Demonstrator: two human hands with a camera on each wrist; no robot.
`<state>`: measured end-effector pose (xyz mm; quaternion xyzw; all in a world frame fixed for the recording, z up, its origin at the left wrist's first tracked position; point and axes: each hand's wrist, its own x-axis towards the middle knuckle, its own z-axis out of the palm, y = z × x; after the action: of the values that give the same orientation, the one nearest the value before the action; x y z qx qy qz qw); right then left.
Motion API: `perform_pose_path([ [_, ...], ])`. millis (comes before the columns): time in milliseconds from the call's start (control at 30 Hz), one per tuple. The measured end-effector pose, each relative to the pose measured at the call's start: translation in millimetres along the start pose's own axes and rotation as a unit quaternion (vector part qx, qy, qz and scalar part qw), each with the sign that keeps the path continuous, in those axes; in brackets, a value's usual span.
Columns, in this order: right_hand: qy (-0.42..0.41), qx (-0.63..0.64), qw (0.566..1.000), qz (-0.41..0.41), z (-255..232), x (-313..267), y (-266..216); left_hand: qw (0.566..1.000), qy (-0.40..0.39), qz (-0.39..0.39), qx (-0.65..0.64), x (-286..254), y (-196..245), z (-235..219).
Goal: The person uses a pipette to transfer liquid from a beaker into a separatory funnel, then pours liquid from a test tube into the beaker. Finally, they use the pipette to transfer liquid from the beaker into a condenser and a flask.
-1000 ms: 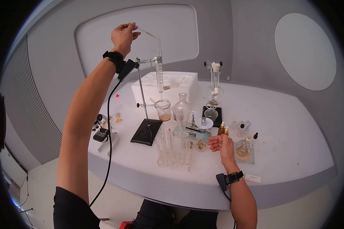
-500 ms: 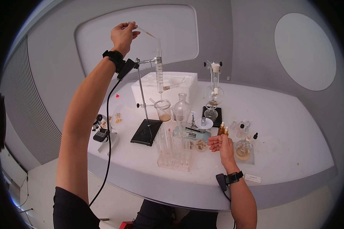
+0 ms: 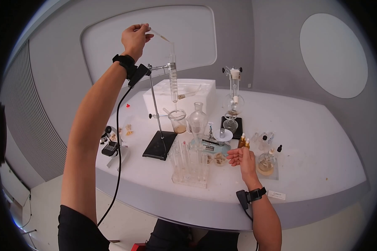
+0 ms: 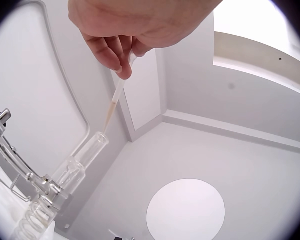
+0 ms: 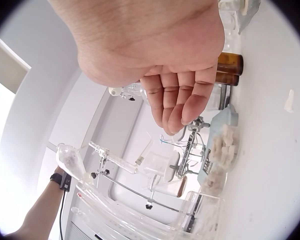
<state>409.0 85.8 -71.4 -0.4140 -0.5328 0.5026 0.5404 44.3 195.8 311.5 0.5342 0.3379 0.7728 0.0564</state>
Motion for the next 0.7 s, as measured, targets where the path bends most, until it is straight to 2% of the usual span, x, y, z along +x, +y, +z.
perform_pose_path([
  [700, -0.004, 0.002, 1.0, 0.001, 0.9, -1.3, -2.1, 1.0, 0.001, 0.009, 0.025, 2.1, -0.2, 0.0],
])
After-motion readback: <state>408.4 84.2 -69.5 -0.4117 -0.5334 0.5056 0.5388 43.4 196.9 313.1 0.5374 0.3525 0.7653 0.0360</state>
